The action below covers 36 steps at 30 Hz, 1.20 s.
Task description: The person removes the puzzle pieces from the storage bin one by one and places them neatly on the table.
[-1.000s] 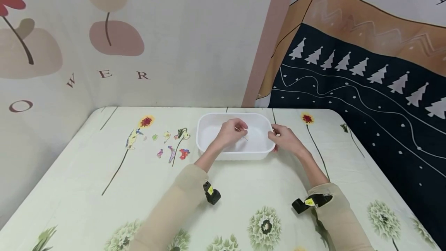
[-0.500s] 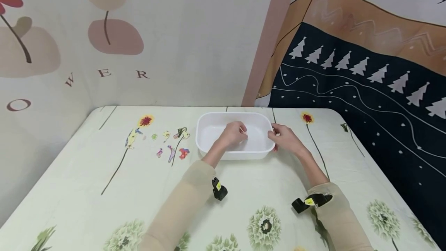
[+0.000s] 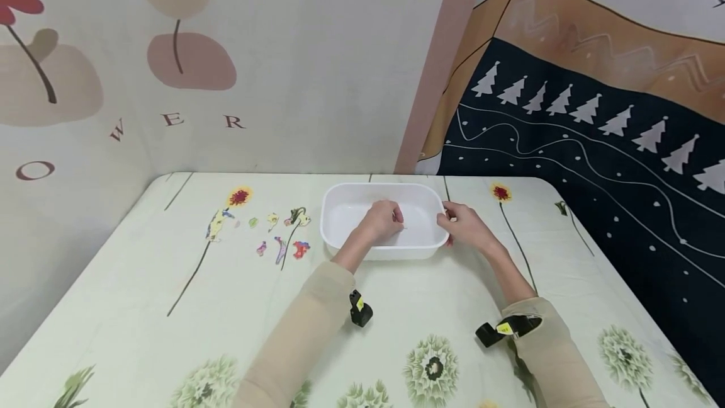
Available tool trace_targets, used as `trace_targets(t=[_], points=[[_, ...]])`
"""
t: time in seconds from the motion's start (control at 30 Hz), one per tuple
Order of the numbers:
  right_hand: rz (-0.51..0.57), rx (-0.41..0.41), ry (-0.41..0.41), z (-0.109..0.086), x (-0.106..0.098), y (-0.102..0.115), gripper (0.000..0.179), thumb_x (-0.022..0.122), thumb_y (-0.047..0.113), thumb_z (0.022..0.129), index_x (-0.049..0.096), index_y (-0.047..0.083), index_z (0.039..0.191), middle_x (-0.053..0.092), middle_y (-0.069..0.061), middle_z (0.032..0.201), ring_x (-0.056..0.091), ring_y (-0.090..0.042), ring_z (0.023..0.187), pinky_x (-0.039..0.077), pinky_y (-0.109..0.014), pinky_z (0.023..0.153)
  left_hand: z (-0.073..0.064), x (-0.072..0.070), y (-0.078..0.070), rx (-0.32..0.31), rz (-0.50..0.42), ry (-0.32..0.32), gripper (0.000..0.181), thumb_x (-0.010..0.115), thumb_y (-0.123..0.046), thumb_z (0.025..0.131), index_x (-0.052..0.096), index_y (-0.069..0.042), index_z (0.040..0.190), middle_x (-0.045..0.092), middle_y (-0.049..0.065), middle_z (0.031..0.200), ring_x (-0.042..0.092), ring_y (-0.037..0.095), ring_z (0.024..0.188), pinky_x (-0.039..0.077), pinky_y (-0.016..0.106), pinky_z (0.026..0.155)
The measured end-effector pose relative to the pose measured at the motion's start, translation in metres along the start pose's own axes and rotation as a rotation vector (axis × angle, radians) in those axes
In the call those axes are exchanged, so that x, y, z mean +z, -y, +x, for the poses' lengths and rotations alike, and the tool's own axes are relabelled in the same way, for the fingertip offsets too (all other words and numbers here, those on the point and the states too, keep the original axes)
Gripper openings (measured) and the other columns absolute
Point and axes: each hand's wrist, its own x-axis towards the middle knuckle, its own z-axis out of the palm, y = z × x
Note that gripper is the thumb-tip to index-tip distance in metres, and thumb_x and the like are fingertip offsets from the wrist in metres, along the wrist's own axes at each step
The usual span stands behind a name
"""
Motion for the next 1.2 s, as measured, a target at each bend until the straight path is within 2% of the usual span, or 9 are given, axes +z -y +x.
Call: trace_targets(t=[0.1,0.2,0.33,0.53,0.73,1.0,1.2], points=[[-0.001,-0.003,-0.004,0.000,0.000,-0.001,0.025,0.048,0.010,0.096,0.059,-0.006,0.112,0.058,-0.016,0.084,0.062,-0.019,0.054,0.051,-0.027,0.052,-0.001,0.000,-0.001,-0.008,-0.011,-0.001,0.005,0.069,-0.003,0.094,0.066,-0.002,0.091,0.058,0.004,0.083,0.052,0.017,0.081,0.045,0.028,0.075],[-0.002,-0.005,-0.005,0.001,0.000,-0.001,0.025,0.048,0.010,0.096,0.059,-0.006,0.112,0.058,-0.015,0.084,0.062,-0.018,0.054,0.052,-0.028,0.052,0.000,-0.001,0.000,-0.002,-0.027,-0.028,0.004,0.068,-0.003,0.094,0.066,-0.001,0.092,0.060,0.004,0.082,0.052,0.015,0.077,0.044,0.026,0.071],[-0.007,-0.001,-0.003,0.001,-0.001,0.000,0.029,0.048,0.010,0.096,0.059,-0.007,0.117,0.058,-0.015,0.084,0.061,-0.018,0.054,0.052,-0.028,0.052,0.000,-0.001,0.001,0.019,-0.097,-0.069,0.005,0.066,-0.003,0.096,0.063,-0.002,0.092,0.064,0.005,0.076,0.056,0.012,0.066,0.042,0.023,0.062],[-0.012,-0.003,-0.003,0.001,-0.001,0.000,0.030,0.048,0.009,0.097,0.058,-0.007,0.119,0.058,-0.016,0.085,0.061,-0.017,0.054,0.052,-0.028,0.052,0.001,-0.001,0.001,0.034,-0.193,-0.085,0.008,0.067,-0.003,0.097,0.062,-0.005,0.090,0.067,0.009,0.068,0.061,0.014,0.055,0.041,0.020,0.053],[-0.015,-0.012,-0.003,0.001,-0.001,-0.001,0.031,0.048,0.009,0.097,0.058,-0.008,0.120,0.058,-0.016,0.084,0.061,-0.016,0.054,0.051,-0.028,0.053,-0.001,-0.004,0.000,0.043,-0.230,-0.110,0.009,0.070,-0.003,0.094,0.069,-0.004,0.085,0.067,0.007,0.068,0.060,0.013,0.057,0.042,0.020,0.055],[-0.014,-0.007,0.004,0.000,0.000,-0.002,0.032,0.047,0.010,0.097,0.057,-0.008,0.122,0.058,-0.015,0.086,0.061,-0.017,0.055,0.051,-0.027,0.054,-0.003,-0.007,0.002,0.012,-0.271,-0.122,0.004,0.071,-0.003,0.093,0.075,0.000,0.092,0.072,0.007,0.082,0.066,0.013,0.068,0.048,0.021,0.063],[-0.017,0.006,0.004,0.000,0.001,-0.001,0.036,0.047,0.011,0.097,0.057,-0.007,0.126,0.058,-0.014,0.087,0.062,-0.018,0.055,0.050,-0.026,0.054,-0.005,-0.011,0.004,-0.009,-0.288,-0.160,0.005,0.071,0.001,0.089,0.076,0.002,0.090,0.074,0.009,0.084,0.068,0.015,0.071,0.051,0.021,0.067]])
